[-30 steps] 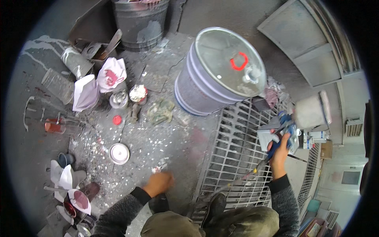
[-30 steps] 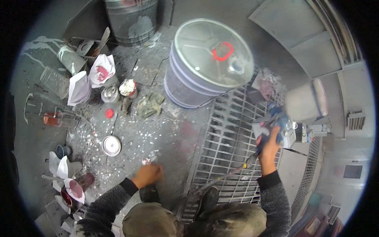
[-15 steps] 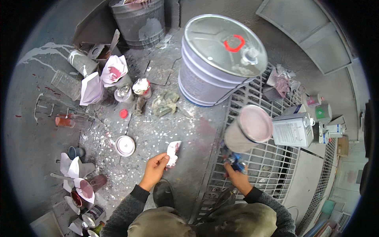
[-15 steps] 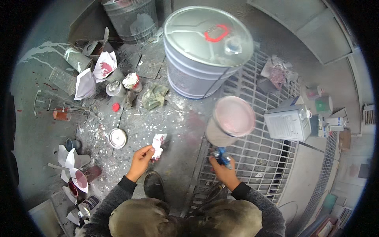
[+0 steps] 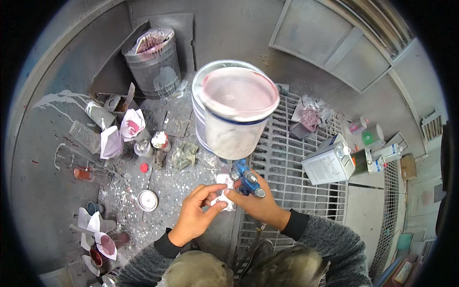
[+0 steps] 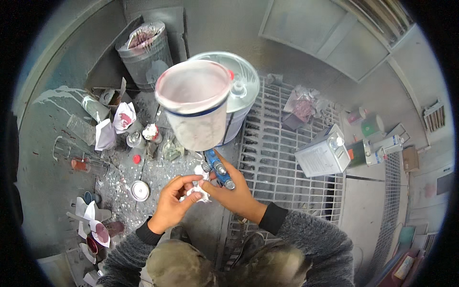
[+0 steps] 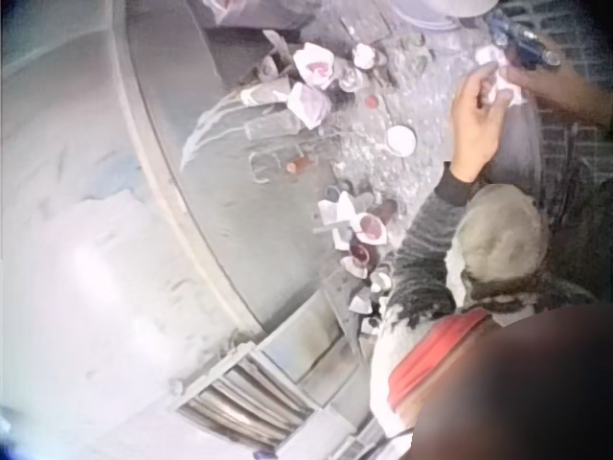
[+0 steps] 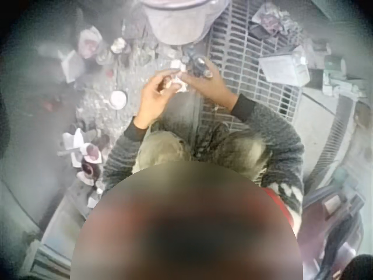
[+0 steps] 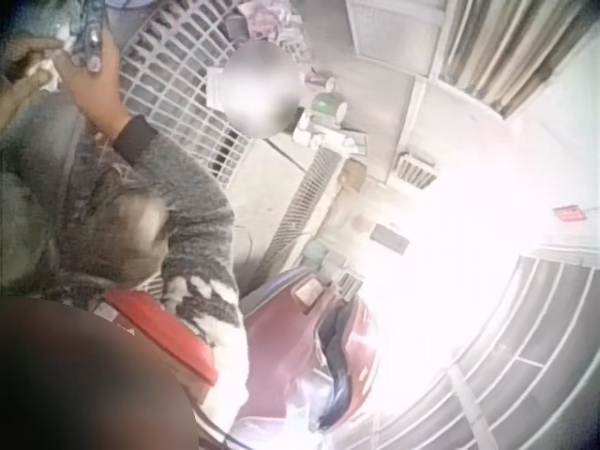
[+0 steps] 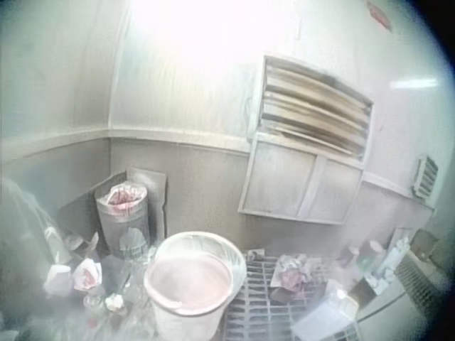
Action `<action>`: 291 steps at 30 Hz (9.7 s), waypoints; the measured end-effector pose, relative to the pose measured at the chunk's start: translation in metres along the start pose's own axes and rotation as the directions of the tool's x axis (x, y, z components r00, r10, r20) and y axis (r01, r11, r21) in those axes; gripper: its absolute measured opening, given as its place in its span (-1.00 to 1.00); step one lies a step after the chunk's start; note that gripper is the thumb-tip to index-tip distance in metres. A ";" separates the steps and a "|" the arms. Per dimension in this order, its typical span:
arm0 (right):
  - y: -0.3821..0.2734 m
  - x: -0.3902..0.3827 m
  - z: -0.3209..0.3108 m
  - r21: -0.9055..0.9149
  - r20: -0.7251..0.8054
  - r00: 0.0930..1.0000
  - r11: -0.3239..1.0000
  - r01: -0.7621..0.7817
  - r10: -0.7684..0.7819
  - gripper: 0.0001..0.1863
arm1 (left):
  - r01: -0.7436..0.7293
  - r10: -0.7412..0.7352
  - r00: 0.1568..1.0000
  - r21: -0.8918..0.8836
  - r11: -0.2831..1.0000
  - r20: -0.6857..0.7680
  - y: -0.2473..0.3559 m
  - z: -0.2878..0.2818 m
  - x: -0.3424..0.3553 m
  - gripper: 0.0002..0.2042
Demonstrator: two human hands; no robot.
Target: The person pours pink paint from a large bucket into a spray gun cup, wipes the cup with a cloth, and places the lid on the bucket. They then handle a small container and a plastic bag, placing items into a cardboard box.
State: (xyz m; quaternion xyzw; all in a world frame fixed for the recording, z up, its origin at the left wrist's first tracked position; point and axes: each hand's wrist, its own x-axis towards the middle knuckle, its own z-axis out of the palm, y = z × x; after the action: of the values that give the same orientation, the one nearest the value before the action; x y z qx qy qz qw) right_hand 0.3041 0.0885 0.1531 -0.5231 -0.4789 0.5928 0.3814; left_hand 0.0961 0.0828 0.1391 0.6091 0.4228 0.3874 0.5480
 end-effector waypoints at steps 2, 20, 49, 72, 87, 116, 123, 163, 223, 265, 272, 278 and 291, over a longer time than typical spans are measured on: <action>-0.011 -0.002 0.004 0.030 -0.073 0.991 0.994 -0.106 0.108 -0.25 | 0.026 -0.023 1.000 -0.174 0.984 0.020 0.004 0.002 -0.001 -0.52; -0.016 -0.009 0.003 -0.036 -0.038 0.991 0.991 0.131 -0.132 -0.26 | 0.478 -0.386 0.864 -0.290 0.829 0.322 0.016 -0.010 0.018 -0.75; -0.019 0.011 0.003 -0.030 0.053 0.993 0.994 0.106 -0.104 0.13 | 0.156 -0.214 0.977 -0.666 0.730 -0.006 0.017 -0.034 0.020 -0.61; -0.003 0.016 0.009 0.089 -0.063 0.994 0.992 0.089 -0.083 -0.21 | 0.027 -0.241 0.873 -0.452 0.892 -0.424 -0.001 -0.046 0.001 -0.74; -0.012 0.016 0.016 0.222 0.010 0.997 0.973 0.069 -0.073 -0.06 | 0.247 -0.213 0.968 -0.685 0.685 0.135 0.026 -0.067 0.048 -0.80; 0.008 0.030 -0.001 -0.316 -0.012 0.947 0.900 0.300 -0.320 -0.21 | -0.107 0.315 0.916 0.603 0.790 -0.250 0.009 -0.056 -0.009 -0.83; 0.016 0.032 -0.013 -0.621 0.144 0.926 0.696 0.360 -0.349 -0.05 | 0.298 -0.059 0.700 0.216 0.930 -0.711 0.056 -0.114 -0.010 -0.77; 0.020 0.041 -0.032 -0.925 0.193 0.908 0.241 0.296 -0.372 0.06 | 0.332 -0.306 0.943 -0.395 0.857 0.128 0.099 -0.105 -0.035 -0.55; 0.048 0.052 -0.007 -0.867 0.264 0.884 0.307 0.392 -0.385 -0.35 | 0.170 -0.497 0.781 -0.637 0.752 -0.378 0.086 -0.063 -0.033 -0.72; 0.027 0.003 -0.006 -0.738 0.505 0.862 0.504 0.449 -0.029 -0.25 | 0.452 -0.662 0.709 -0.563 0.692 -0.244 0.132 -0.067 -0.076 -0.61; 0.043 0.005 -0.001 -0.759 0.432 0.883 0.456 0.465 -0.181 -0.32 | 0.366 -0.516 0.746 -0.389 0.845 -0.421 0.112 -0.052 -0.084 -0.74; 0.039 0.003 -0.006 -0.729 0.506 0.863 0.529 0.435 -0.013 -0.20 | 0.374 -0.257 0.892 0.287 0.882 -0.372 0.102 -0.031 -0.148 -0.84; 0.037 0.011 -0.009 -0.643 0.644 0.765 0.529 0.554 -0.018 -0.09 | -0.840 -0.296 0.536 0.464 -0.282 0.790 0.107 -0.127 -0.088 -0.48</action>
State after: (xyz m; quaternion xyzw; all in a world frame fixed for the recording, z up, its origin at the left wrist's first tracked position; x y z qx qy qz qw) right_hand 0.3127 0.0908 0.1143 -0.3447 -0.8665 0.3591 0.0380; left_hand -0.0428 0.0387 0.2571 0.9616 0.0959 -0.2069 -0.1527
